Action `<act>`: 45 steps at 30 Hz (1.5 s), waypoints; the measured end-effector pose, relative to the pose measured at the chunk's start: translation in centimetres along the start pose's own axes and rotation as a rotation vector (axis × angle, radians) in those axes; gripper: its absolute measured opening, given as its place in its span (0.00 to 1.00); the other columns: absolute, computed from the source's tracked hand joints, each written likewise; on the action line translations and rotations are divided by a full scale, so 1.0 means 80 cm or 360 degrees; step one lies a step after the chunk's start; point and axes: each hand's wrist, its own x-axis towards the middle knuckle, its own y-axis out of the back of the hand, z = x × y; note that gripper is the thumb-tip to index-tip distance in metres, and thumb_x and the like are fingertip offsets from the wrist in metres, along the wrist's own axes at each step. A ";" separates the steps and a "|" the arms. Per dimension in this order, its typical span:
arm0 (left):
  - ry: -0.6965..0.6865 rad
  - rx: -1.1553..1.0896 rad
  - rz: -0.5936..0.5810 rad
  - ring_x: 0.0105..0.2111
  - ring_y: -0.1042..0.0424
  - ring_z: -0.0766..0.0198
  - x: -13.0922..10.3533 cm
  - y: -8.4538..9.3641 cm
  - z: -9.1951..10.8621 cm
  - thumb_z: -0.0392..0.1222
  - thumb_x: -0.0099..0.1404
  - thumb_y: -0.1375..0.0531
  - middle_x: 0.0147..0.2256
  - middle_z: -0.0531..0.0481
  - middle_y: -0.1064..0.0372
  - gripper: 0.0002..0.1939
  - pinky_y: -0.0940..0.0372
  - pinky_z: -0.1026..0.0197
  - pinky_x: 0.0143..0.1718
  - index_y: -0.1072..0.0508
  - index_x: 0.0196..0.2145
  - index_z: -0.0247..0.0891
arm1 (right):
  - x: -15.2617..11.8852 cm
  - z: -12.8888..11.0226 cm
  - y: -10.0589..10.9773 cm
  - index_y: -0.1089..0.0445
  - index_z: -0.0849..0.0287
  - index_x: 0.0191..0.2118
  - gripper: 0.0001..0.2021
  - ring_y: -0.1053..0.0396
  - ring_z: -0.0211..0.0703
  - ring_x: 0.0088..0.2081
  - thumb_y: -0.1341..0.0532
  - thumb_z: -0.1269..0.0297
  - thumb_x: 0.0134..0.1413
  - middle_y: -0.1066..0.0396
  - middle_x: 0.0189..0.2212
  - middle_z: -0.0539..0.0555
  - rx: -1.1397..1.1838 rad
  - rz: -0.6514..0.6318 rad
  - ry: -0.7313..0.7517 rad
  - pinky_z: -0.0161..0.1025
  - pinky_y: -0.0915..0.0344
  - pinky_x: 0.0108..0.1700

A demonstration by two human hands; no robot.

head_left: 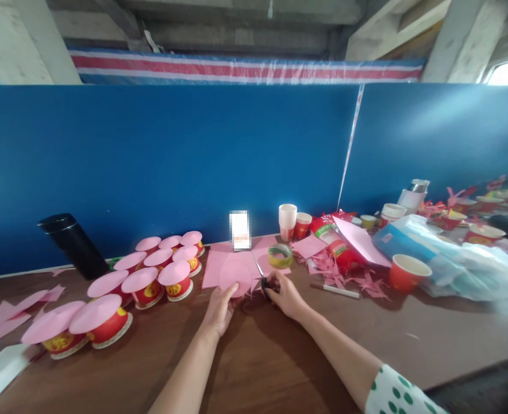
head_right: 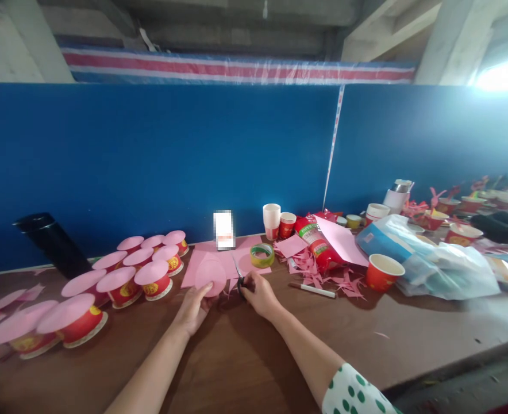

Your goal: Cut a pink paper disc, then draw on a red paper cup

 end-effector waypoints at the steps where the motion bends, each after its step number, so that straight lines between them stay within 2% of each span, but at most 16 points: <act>1: 0.0002 0.0017 0.0008 0.30 0.28 0.65 0.000 0.000 0.000 0.40 0.49 0.34 0.33 0.46 0.27 0.17 0.33 0.65 0.28 0.29 0.37 0.32 | -0.001 -0.002 -0.001 0.44 0.57 0.31 0.09 0.37 0.34 0.20 0.41 0.66 0.44 0.34 0.22 0.46 0.0026 0.0011 0.0004 0.29 0.45 0.18; 6: 0.0020 0.0068 0.0034 0.30 0.28 0.64 0.002 0.002 -0.002 0.41 0.48 0.33 0.34 0.44 0.27 0.17 0.33 0.65 0.28 0.29 0.35 0.32 | -0.001 -0.005 -0.005 0.40 0.59 0.38 0.16 0.31 0.39 0.27 0.37 0.64 0.41 0.30 0.26 0.50 0.0045 0.0008 0.0041 0.33 0.37 0.25; 11: 0.0032 0.0035 0.0174 0.26 0.29 0.67 0.004 0.003 -0.003 0.39 0.45 0.32 0.31 0.46 0.27 0.16 0.35 0.69 0.23 0.29 0.32 0.32 | 0.001 0.001 -0.008 0.36 0.60 0.40 0.18 0.30 0.42 0.30 0.36 0.64 0.40 0.29 0.26 0.51 0.0085 0.0017 0.0087 0.36 0.35 0.32; 17: 0.0015 -0.0026 0.0228 0.22 0.30 0.69 0.005 0.002 -0.003 0.39 0.44 0.32 0.26 0.49 0.27 0.15 0.37 0.70 0.21 0.28 0.30 0.32 | -0.002 -0.004 -0.017 0.35 0.60 0.39 0.18 0.31 0.41 0.27 0.35 0.62 0.40 0.30 0.23 0.50 0.0157 -0.0030 0.0008 0.35 0.36 0.27; 27: 0.0023 -0.0002 0.0195 0.22 0.33 0.72 0.005 0.002 -0.002 0.41 0.47 0.33 0.26 0.51 0.29 0.13 0.36 0.72 0.20 0.28 0.30 0.33 | -0.005 -0.007 -0.015 0.35 0.60 0.40 0.17 0.35 0.36 0.23 0.36 0.61 0.43 0.32 0.22 0.48 0.0185 -0.0116 -0.0036 0.30 0.42 0.20; 36: 0.0031 -0.0063 0.0237 0.22 0.33 0.73 0.008 0.003 -0.005 0.38 0.45 0.32 0.27 0.50 0.28 0.13 0.37 0.72 0.21 0.27 0.30 0.32 | -0.005 -0.002 -0.015 0.34 0.59 0.37 0.14 0.36 0.35 0.23 0.36 0.61 0.43 0.33 0.24 0.49 0.0175 -0.0151 0.0052 0.30 0.42 0.22; 45: 0.0003 -0.0030 0.0235 0.21 0.34 0.72 0.007 0.000 -0.006 0.39 0.44 0.32 0.25 0.49 0.29 0.14 0.36 0.71 0.20 0.27 0.29 0.31 | -0.009 -0.005 -0.017 0.34 0.59 0.38 0.14 0.38 0.33 0.21 0.39 0.57 0.47 0.35 0.23 0.48 0.0174 -0.0167 0.0004 0.30 0.42 0.21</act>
